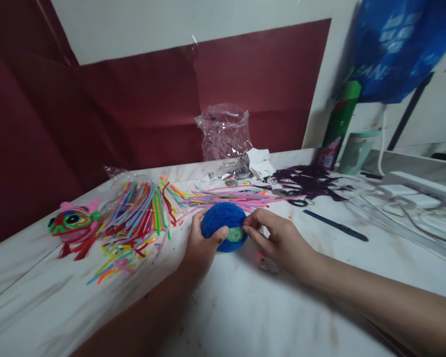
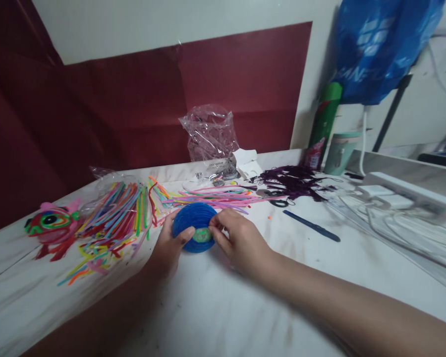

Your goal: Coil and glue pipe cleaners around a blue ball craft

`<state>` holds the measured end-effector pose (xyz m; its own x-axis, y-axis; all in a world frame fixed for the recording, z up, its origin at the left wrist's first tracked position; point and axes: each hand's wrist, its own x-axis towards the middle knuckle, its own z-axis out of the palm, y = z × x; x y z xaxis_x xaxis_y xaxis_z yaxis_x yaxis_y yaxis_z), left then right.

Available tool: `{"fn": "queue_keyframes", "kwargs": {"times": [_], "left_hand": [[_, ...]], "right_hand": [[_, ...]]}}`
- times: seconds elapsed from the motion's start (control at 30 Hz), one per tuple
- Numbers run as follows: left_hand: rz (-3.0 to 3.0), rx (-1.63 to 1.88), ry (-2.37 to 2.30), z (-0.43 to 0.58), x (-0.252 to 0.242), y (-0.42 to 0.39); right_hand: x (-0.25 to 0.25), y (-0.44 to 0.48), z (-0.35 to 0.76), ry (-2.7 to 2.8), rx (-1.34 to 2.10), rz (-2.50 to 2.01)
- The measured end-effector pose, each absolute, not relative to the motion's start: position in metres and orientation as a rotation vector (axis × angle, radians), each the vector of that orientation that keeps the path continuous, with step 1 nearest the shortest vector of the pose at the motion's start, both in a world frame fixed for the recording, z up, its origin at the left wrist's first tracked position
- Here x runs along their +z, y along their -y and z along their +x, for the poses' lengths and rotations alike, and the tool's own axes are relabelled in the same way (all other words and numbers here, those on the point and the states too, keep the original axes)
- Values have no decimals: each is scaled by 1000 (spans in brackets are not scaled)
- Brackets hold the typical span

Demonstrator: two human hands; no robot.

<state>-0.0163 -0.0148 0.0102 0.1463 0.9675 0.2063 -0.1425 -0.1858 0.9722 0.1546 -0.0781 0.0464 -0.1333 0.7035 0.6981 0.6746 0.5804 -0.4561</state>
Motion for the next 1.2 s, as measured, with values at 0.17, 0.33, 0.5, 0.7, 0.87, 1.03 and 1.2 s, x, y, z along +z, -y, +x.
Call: {"fn": "queue_keyframes", "kwargs": {"times": [0.17,0.33,0.5,0.7,0.87,1.03,1.2], "left_hand": [[1373,1296,-897,-14,9,17],[1345,1313,-935,-10,5,16],[1247,1277,-879,-7,2,14],[1233,1238,-879,-7,4,15],[1271,1199,-899,-10,8,16],[1265,1135,-828,-11,8,14],[1302,1148,-894,-10,7,11]], "right_hand": [[37,76,154,1792,128,-1163],[34,74,156,1755,167,-1197],[33,72,158,1728,182,-1207],[30,73,161,1718,195,-1228],[27,73,160,1765,178,-1220],[29,73,162,1744,210,-1241],[30,72,163,1734,214,-1241]]}}
